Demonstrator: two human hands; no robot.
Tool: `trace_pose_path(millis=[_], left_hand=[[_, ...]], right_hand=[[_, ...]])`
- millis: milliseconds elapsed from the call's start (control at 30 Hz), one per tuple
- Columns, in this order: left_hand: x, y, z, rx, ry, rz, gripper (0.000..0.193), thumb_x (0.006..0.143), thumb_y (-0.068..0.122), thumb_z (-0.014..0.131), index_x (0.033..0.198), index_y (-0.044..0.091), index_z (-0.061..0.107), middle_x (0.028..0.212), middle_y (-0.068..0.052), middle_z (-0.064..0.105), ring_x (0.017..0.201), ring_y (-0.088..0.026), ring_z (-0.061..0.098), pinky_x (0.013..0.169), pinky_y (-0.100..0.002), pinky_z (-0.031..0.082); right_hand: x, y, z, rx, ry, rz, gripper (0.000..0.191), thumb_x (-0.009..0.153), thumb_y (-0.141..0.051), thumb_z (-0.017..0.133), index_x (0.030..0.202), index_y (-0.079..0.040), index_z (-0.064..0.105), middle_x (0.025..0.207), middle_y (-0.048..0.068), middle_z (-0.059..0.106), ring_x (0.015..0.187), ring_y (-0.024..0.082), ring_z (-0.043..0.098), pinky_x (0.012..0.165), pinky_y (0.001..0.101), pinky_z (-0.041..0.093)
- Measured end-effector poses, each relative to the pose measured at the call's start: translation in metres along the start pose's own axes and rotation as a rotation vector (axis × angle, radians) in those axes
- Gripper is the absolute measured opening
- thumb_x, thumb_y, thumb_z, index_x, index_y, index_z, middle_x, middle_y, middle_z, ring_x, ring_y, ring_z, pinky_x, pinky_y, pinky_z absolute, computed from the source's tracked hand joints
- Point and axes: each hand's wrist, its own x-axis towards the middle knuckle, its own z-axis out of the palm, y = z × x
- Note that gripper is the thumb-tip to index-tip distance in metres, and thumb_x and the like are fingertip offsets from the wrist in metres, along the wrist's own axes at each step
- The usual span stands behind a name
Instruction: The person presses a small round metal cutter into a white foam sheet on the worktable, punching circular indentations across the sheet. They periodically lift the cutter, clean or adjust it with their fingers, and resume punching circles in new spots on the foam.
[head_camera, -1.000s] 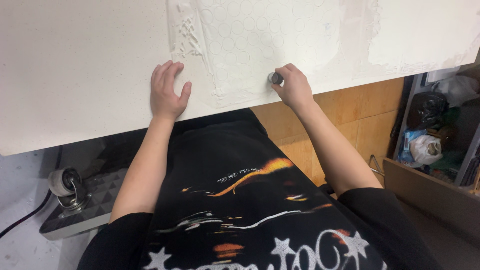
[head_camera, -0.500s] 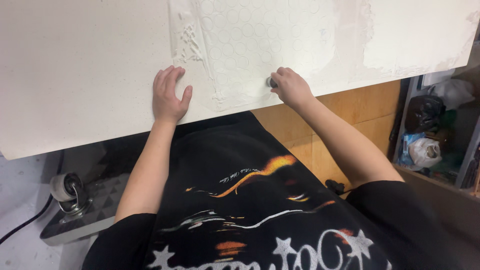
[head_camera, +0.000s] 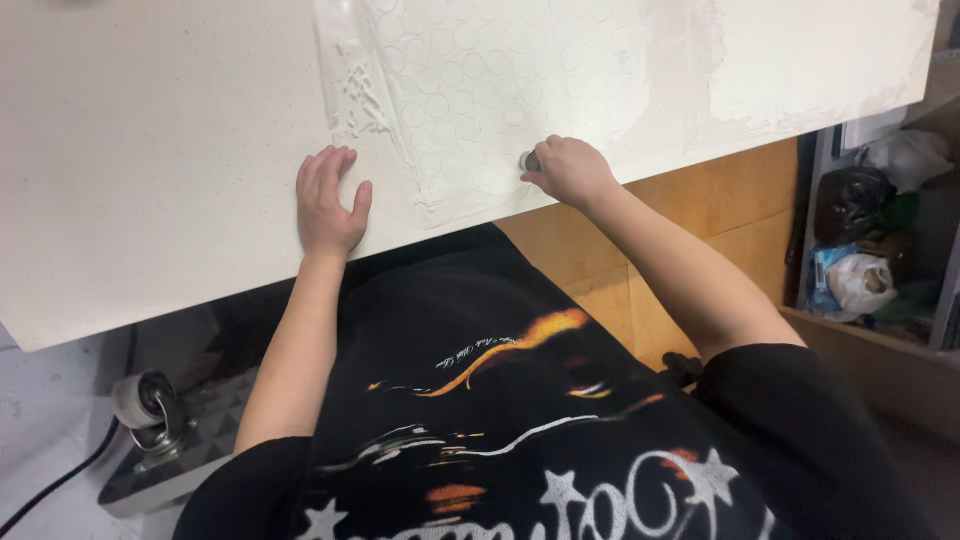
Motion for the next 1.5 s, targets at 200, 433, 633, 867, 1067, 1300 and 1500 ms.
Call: trace_pose_path(millis=[200,433,633,867,1067,1300,1500], left_hand=[[-0.001,-0.001,0.000,0.010,-0.005,-0.003,0.045,0.099,0.027,0.067,0.136,0.004,0.058,0.132,-0.010,0.070,0.138,-0.035,0.054,0.123,-0.052,0.034],[-0.001,-0.001,-0.002,0.014,-0.024,-0.007,0.046,0.100,0.026,0.067,0.138,0.003,0.057,0.131,-0.010,0.071,0.138,-0.036,0.053,0.123,-0.053,0.034],[0.001,0.000,-0.002,0.027,-0.021,0.007,0.046,0.100,0.025,0.067,0.138,0.002,0.057,0.132,-0.010,0.071,0.138,-0.036,0.054,0.123,-0.053,0.034],[0.001,0.000,-0.003,0.028,-0.021,0.007,0.045,0.099,0.023,0.069,0.137,0.002,0.057,0.131,-0.010,0.071,0.137,-0.036,0.054,0.123,-0.053,0.035],[0.001,0.001,-0.003,0.021,-0.012,0.010,0.045,0.099,0.023,0.069,0.137,0.002,0.057,0.131,-0.009,0.071,0.137,-0.036,0.054,0.123,-0.052,0.035],[-0.002,-0.001,-0.002,0.031,-0.025,0.000,0.044,0.100,0.025,0.068,0.137,0.003,0.057,0.132,-0.010,0.071,0.138,-0.035,0.054,0.123,-0.052,0.035],[-0.003,-0.004,0.000,0.012,-0.024,-0.005,0.045,0.101,0.026,0.067,0.138,0.002,0.057,0.132,-0.010,0.071,0.138,-0.035,0.054,0.123,-0.052,0.035]], right_hand=[[-0.045,0.014,-0.031,0.440,0.224,0.448,0.040,0.087,-0.034,0.084,0.104,0.001,0.075,0.095,0.014,0.075,0.076,0.022,0.072,0.070,0.0355,0.058],[-0.055,0.023,-0.025,0.535,0.248,0.530,0.042,0.085,-0.028,0.087,0.114,0.000,0.074,0.098,0.014,0.074,0.077,0.019,0.069,0.071,0.0337,0.057],[-0.041,0.015,-0.009,0.397,0.163,0.435,0.043,0.080,-0.020,0.087,0.119,-0.006,0.073,0.104,0.010,0.069,0.086,0.023,0.068,0.077,0.0373,0.056],[-0.033,0.007,0.004,0.273,0.119,0.365,0.041,0.081,-0.024,0.086,0.117,-0.010,0.073,0.107,0.010,0.068,0.090,0.028,0.068,0.078,0.0415,0.056],[-0.031,0.008,0.010,0.218,0.120,0.334,0.040,0.081,-0.024,0.086,0.117,-0.010,0.073,0.107,0.010,0.068,0.090,0.030,0.068,0.078,0.0418,0.056],[-0.029,0.013,0.016,0.193,0.137,0.261,0.042,0.082,-0.022,0.086,0.118,-0.004,0.073,0.105,0.012,0.067,0.089,0.031,0.068,0.078,0.0420,0.056],[-0.022,0.017,0.013,0.160,0.068,0.263,0.041,0.081,-0.025,0.087,0.114,-0.003,0.073,0.101,0.014,0.067,0.089,0.034,0.067,0.077,0.0442,0.055]])
